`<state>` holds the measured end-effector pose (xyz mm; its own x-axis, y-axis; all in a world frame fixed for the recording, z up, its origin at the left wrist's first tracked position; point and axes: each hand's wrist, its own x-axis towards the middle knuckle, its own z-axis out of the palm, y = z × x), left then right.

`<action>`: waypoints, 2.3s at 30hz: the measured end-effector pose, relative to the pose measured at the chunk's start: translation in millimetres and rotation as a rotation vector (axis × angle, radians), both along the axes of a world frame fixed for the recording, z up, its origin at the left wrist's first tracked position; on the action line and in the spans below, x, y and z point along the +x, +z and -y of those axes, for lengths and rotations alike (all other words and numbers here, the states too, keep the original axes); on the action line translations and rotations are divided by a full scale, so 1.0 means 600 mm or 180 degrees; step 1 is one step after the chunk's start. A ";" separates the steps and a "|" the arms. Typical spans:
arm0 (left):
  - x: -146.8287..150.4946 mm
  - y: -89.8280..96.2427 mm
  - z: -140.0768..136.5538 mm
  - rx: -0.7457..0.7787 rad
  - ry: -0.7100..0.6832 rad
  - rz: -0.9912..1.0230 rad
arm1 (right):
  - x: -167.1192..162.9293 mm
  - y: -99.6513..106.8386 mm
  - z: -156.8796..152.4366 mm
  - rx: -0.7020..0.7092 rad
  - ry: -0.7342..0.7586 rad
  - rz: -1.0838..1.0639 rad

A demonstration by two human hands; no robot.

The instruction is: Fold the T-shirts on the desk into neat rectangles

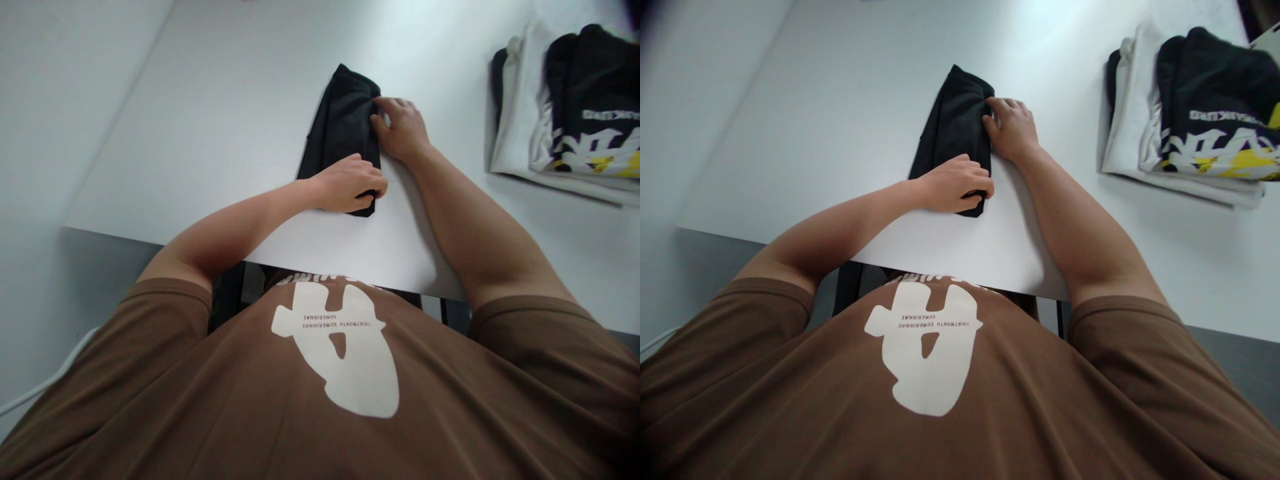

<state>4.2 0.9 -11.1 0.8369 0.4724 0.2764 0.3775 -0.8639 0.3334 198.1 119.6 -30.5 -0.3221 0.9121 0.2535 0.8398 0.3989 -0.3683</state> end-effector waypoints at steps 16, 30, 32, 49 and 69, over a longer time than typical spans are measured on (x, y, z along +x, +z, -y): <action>0.000 -0.001 -0.001 0.0069 -0.0036 0.0005 | -0.004 0.003 0.003 0.0080 -0.0026 0.0068; 0.001 -0.003 -0.002 0.0023 -0.0032 0.0006 | -0.003 0.003 0.003 0.0096 -0.0035 -0.0037; 0.001 -0.002 -0.002 0.0008 -0.0037 0.0002 | -0.003 0.002 0.002 0.0088 -0.0036 -0.0046; 0.000 -0.004 -0.003 0.0065 -0.0060 0.0028 | -0.005 0.005 0.003 0.0025 -0.0056 0.0044; 0.000 0.000 -0.001 0.0009 -0.0024 0.0009 | -0.005 0.009 0.008 0.0029 -0.0046 -0.0032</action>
